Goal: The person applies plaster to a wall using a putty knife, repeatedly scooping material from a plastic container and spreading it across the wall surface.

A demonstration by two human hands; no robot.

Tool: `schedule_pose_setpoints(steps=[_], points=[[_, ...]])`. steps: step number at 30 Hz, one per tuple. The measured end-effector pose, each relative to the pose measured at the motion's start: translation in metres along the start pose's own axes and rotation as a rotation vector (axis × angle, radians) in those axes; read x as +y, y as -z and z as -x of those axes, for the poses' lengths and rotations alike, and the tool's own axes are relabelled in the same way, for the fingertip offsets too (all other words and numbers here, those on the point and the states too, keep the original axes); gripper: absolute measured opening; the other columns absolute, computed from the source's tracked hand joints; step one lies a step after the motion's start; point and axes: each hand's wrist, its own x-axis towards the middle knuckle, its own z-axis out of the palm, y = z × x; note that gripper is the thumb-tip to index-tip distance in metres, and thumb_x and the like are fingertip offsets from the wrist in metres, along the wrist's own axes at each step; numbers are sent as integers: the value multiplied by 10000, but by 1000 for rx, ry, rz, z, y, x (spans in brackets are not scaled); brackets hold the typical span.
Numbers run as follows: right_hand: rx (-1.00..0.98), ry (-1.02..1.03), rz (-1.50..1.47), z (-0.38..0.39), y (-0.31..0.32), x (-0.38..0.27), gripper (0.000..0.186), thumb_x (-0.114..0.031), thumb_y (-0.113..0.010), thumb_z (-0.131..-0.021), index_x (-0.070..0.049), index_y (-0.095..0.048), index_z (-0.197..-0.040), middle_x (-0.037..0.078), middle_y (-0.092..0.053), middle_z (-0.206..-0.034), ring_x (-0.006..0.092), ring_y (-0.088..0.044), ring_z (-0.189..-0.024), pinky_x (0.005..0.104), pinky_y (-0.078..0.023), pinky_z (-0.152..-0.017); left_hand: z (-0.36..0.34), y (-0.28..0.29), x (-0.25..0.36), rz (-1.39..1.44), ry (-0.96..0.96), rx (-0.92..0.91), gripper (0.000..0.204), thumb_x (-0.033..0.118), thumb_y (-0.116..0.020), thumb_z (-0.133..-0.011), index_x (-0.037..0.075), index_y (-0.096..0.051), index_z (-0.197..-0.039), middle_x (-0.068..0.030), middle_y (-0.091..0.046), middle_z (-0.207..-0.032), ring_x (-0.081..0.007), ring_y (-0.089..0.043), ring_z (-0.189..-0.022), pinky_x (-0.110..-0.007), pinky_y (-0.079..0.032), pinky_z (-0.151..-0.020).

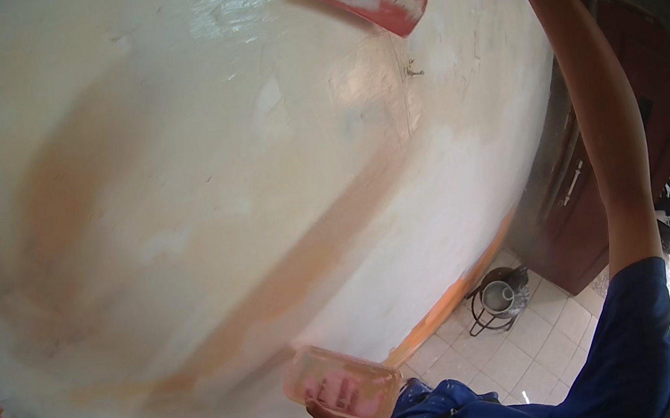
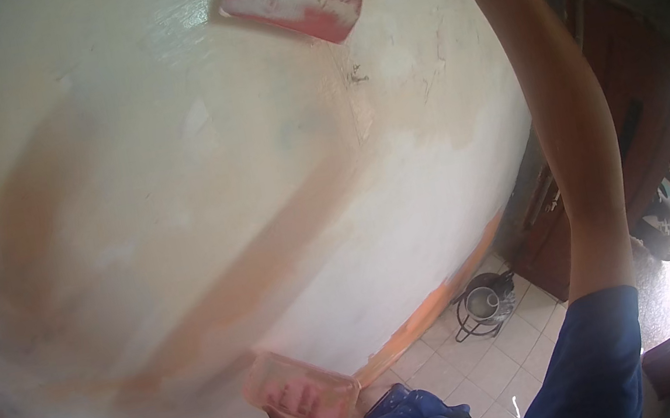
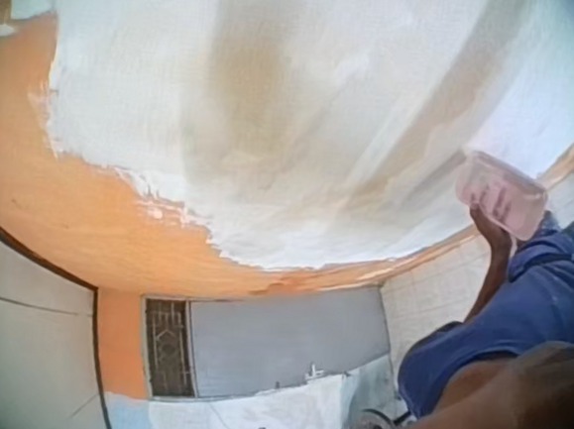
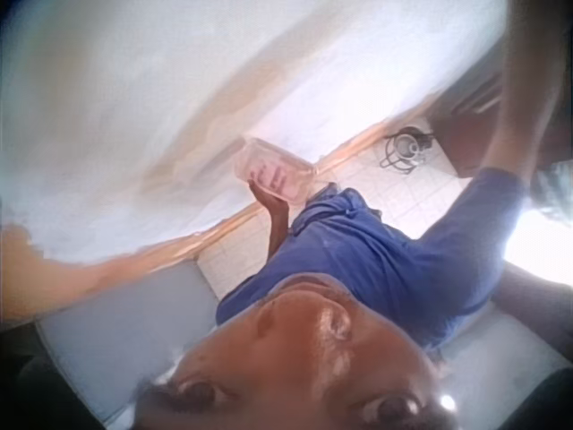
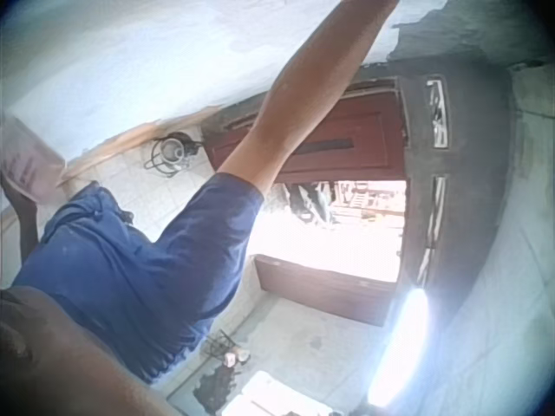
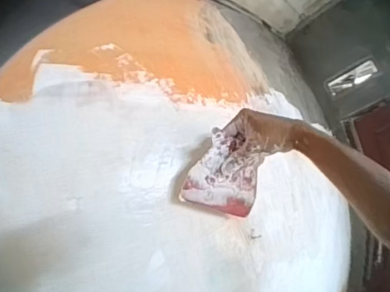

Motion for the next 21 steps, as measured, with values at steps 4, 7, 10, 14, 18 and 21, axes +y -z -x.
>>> schedule_pose_setpoints(steps=[4,7,10,14,18,21], points=[[18,68,203,-17,15,5,219,-124,-748,-713,31,-626,-806,1,-630,-712,59,-503,-655,257,-444,-582,5,-7,4,32,-8,8,730,659,-410,-840,156,-274,-1351,-125,-394,-1280,-360,-496,-1083,-506,-456,-865],[65,84,421,-25,29,0,208,-99,-738,-673,33,-626,-788,67,-643,-686,90,-521,-629,295,-440,-563,9,-10,4,31,-20,16,712,648,-409,-847,157,-281,-1346,-126,-396,-1283,-363,-502,-1081,-506,-463,-858],[287,-27,719,-31,12,-32,179,-68,-703,-639,34,-620,-760,146,-633,-668,135,-539,-599,333,-438,-555,-5,2,-9,35,-32,53,705,643,-415,-848,156,-289,-1341,-127,-395,-1287,-364,-498,-1089,-506,-466,-854],[338,130,746,-53,43,-29,158,-25,-662,-624,40,-620,-762,188,-628,-677,170,-552,-589,339,-455,-575,7,-7,-1,37,-18,81,712,646,-427,-840,157,-292,-1340,-127,-391,-1296,-362,-486,-1108,-504,-466,-854],[343,145,787,-58,68,-20,172,-32,-679,-635,45,-619,-776,157,-627,-665,138,-545,-602,315,-457,-570,17,-21,11,23,-22,93,729,649,-441,-830,155,-287,-1344,-132,-397,-1295,-363,-477,-1117,-503,-461,-860],[476,204,569,-40,78,-16,192,-57,-706,-652,59,-605,-767,115,-607,-640,92,-516,-620,300,-445,-560,22,-30,16,10,-20,142,719,646,-446,-828,157,-299,-1335,-135,-408,-1287,-362,-481,-1112,-504,-456,-863]])
